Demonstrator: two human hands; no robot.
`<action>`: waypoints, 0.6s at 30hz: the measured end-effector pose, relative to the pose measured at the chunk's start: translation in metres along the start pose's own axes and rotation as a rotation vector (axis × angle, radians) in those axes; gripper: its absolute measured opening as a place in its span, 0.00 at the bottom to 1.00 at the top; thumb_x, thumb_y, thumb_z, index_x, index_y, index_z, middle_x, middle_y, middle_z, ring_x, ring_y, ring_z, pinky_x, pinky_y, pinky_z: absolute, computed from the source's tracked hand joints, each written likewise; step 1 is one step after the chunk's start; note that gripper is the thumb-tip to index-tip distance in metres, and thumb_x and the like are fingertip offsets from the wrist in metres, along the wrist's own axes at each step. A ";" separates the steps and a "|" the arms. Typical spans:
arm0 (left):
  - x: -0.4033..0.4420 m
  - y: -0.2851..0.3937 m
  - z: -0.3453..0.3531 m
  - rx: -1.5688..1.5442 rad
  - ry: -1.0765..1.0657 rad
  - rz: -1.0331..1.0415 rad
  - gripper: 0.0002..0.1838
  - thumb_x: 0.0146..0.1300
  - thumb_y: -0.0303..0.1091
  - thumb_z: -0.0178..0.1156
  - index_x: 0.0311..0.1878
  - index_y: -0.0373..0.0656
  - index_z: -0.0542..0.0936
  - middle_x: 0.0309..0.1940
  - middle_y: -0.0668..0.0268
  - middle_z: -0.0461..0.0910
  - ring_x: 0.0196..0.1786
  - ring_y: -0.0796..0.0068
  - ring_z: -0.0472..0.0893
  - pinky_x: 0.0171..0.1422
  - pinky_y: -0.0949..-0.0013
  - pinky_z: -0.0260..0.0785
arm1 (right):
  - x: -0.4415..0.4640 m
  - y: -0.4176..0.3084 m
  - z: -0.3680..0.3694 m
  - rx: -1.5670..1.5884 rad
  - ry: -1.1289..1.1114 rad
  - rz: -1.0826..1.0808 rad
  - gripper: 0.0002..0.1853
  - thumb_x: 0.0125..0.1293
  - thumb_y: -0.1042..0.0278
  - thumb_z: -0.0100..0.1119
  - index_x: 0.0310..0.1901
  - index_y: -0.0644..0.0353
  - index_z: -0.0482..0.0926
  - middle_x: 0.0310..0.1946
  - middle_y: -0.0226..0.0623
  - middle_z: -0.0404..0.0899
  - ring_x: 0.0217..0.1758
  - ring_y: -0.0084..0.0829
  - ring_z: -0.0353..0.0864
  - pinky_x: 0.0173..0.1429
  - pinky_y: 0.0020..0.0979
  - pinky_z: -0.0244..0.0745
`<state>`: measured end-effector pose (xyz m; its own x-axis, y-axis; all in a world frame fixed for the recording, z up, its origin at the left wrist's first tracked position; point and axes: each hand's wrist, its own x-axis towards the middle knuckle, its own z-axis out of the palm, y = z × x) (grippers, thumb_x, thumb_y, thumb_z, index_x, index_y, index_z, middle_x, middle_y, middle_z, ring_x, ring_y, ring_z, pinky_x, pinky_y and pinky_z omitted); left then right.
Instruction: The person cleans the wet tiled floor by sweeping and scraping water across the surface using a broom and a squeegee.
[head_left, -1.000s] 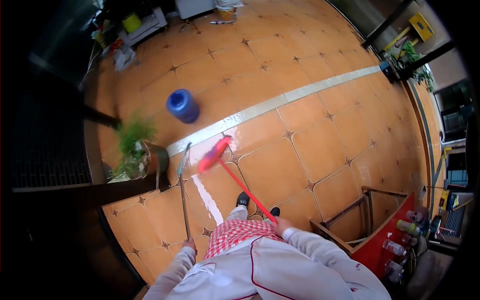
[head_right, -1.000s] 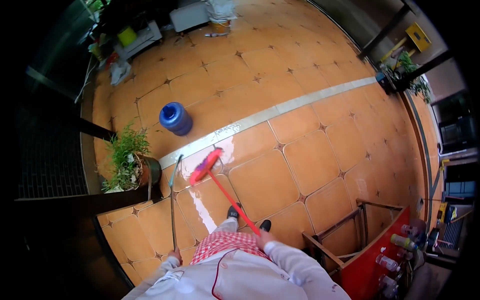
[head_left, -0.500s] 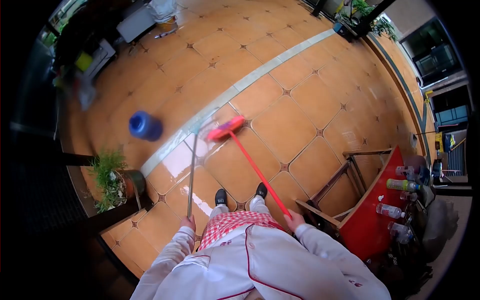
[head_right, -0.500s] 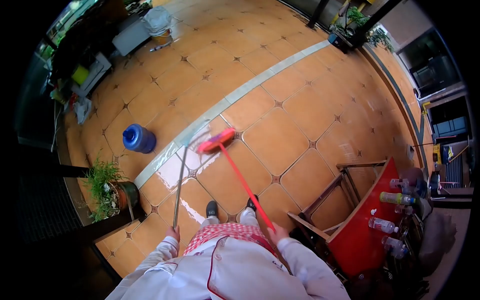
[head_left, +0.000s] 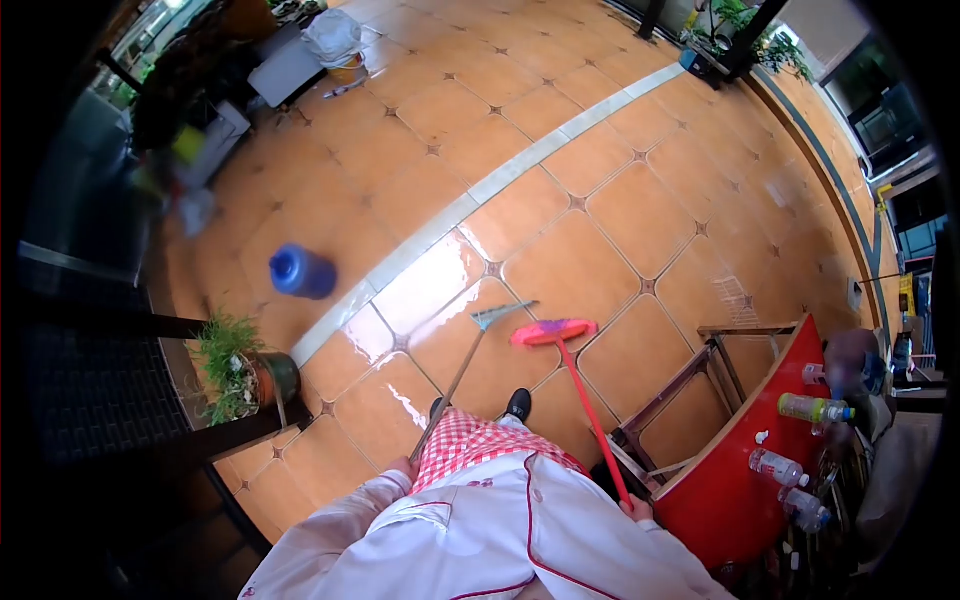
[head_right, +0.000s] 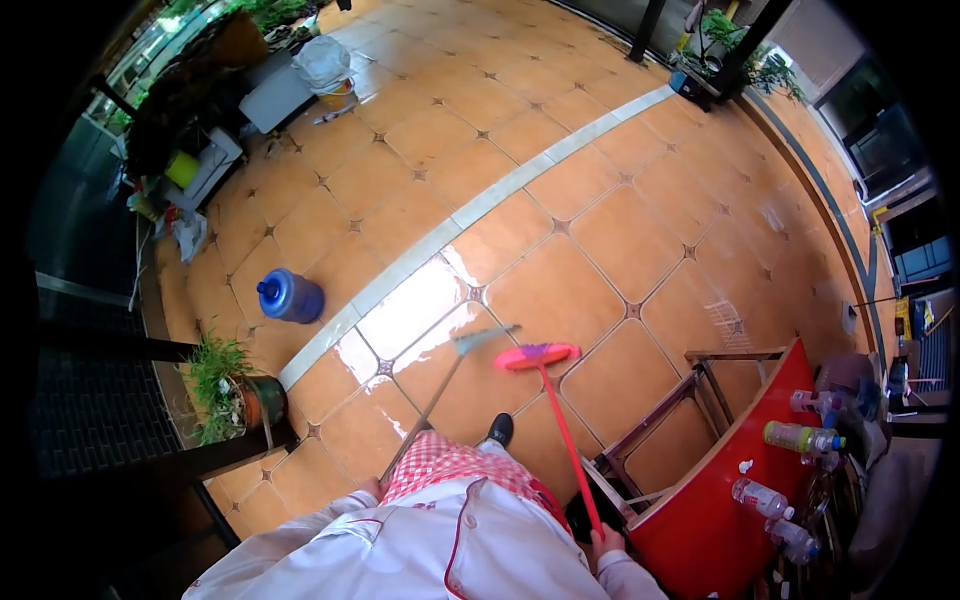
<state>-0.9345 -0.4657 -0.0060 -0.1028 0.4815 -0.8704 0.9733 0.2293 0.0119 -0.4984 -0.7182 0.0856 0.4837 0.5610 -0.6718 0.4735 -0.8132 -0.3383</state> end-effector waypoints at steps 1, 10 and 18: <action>0.006 0.011 -0.004 -0.022 0.006 0.008 0.28 0.48 0.55 0.41 0.34 0.36 0.72 0.32 0.46 0.71 0.39 0.50 0.70 0.44 0.61 0.61 | 0.022 -0.009 0.001 -0.045 0.058 -0.041 0.12 0.47 0.60 0.50 0.30 0.59 0.71 0.22 0.49 0.70 0.29 0.48 0.70 0.33 0.38 0.65; 0.092 0.164 -0.130 -0.021 0.150 0.055 0.23 0.55 0.48 0.35 0.39 0.39 0.71 0.38 0.53 0.70 0.43 0.56 0.69 0.46 0.63 0.61 | 0.289 -0.253 -0.007 -0.044 -0.058 -0.020 0.15 0.49 0.60 0.46 0.33 0.61 0.73 0.30 0.49 0.72 0.36 0.45 0.70 0.39 0.37 0.66; 0.142 0.252 -0.242 -0.287 0.194 -0.076 0.22 0.51 0.48 0.46 0.34 0.34 0.72 0.29 0.48 0.72 0.38 0.56 0.72 0.40 0.63 0.63 | 0.347 -0.350 -0.064 0.087 0.028 -0.114 0.13 0.49 0.61 0.47 0.32 0.60 0.73 0.23 0.48 0.72 0.29 0.41 0.72 0.32 0.34 0.65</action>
<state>-0.7536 -0.1351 -0.0071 -0.2369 0.5993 -0.7647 0.8668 0.4859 0.1124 -0.4487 -0.2289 0.0132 0.4514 0.6534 -0.6077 0.4612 -0.7539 -0.4680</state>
